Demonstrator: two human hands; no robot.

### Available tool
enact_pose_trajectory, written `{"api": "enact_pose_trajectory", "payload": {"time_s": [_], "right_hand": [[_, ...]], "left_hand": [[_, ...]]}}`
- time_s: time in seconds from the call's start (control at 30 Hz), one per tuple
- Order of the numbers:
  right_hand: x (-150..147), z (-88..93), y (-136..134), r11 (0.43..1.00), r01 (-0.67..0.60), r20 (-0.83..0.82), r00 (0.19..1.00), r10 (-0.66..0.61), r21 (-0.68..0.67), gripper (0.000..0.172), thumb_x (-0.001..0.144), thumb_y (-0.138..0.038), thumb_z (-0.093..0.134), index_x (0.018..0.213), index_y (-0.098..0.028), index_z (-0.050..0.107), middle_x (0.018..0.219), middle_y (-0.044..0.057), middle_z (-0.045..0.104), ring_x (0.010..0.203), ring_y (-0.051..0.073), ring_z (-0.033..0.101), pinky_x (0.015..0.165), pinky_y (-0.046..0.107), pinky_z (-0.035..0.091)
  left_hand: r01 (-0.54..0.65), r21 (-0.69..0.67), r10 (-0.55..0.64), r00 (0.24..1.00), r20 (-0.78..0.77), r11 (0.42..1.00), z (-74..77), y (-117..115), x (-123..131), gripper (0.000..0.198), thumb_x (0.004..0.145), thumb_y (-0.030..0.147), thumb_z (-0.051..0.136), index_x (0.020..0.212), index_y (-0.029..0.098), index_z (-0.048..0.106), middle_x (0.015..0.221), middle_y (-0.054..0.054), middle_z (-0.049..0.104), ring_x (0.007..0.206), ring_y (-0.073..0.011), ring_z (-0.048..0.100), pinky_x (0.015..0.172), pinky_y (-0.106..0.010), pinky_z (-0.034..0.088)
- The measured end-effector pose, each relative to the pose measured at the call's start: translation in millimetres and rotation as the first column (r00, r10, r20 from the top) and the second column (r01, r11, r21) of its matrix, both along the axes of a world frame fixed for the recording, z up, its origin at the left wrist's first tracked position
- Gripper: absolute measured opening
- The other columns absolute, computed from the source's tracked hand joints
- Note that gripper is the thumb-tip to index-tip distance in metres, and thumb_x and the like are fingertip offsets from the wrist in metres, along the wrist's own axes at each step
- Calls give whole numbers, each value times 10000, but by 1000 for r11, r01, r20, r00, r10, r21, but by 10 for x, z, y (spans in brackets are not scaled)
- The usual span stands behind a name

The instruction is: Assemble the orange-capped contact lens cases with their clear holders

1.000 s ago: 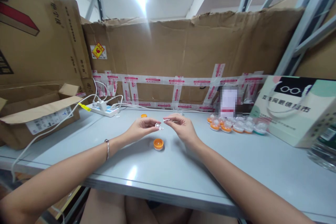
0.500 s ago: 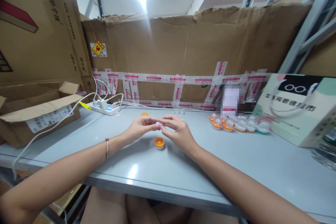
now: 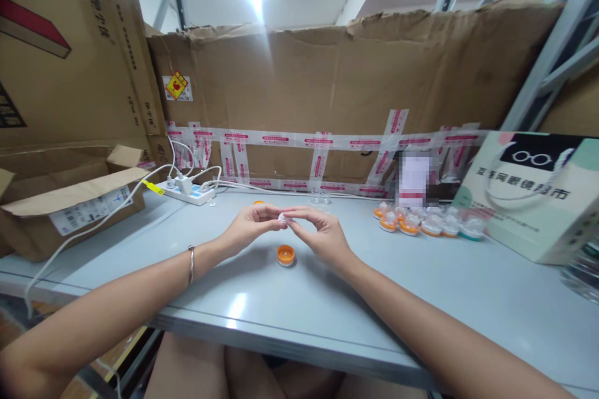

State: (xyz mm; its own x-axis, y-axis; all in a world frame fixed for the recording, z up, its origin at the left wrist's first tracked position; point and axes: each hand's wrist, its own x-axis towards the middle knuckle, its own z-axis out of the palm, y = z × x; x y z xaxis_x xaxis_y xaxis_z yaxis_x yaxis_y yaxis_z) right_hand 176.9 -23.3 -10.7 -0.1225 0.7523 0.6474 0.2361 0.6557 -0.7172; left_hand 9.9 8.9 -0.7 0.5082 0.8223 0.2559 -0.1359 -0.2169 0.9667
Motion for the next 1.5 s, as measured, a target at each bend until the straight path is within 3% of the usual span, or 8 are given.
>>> {"api": "enact_pose_trajectory", "payload": {"time_s": [0.33, 0.67, 0.93, 1.33, 1.5], "right_hand": [[26, 62, -76, 993, 28, 155, 987, -46, 114, 187, 721, -228, 598, 881, -281, 679, 977, 21, 684, 945, 203, 618, 890, 408, 464], [32, 43, -68, 941, 11, 247, 964, -100, 338, 203, 765, -193, 555, 921, -278, 652, 966, 36, 680, 908, 184, 627, 828, 368, 499], [4, 58, -105, 929, 53, 228, 963, -145, 365, 160, 775, -214, 541, 873, -271, 654, 916, 49, 673, 858, 181, 627, 758, 350, 513], [-22, 42, -146, 963, 106, 135, 981, -143, 247, 203, 760, -241, 589, 963, -248, 590, 913, 33, 665, 854, 183, 626, 793, 345, 512], [-28, 52, -159, 946, 105, 157, 975, -159, 308, 187, 769, -209, 578, 950, -252, 596, 901, 24, 674, 843, 176, 633, 782, 327, 518]], "left_hand": [[45, -14, -44, 996, 72, 999, -12, 10, -18, 272, 602, 233, 731, 818, 104, 629, 809, -59, 668, 748, -137, 621, 772, -303, 471], [81, 15, -82, 992, 92, 997, 14, -15, -16, 314, 615, 213, 727, 884, 114, 598, 793, -48, 657, 740, -118, 611, 761, -275, 469], [57, 19, -59, 993, 105, 998, 13, -31, -5, 264, 605, 222, 733, 806, 108, 604, 805, -48, 655, 754, -127, 613, 758, -286, 471], [55, 24, -57, 993, 99, 998, 23, -41, -15, 222, 627, 207, 716, 757, 110, 565, 794, -46, 657, 751, -131, 618, 750, -296, 465], [86, 20, -88, 990, 112, 996, 32, -49, -21, 218, 638, 204, 708, 783, 120, 568, 796, -28, 644, 767, -133, 619, 783, -308, 453]]}}
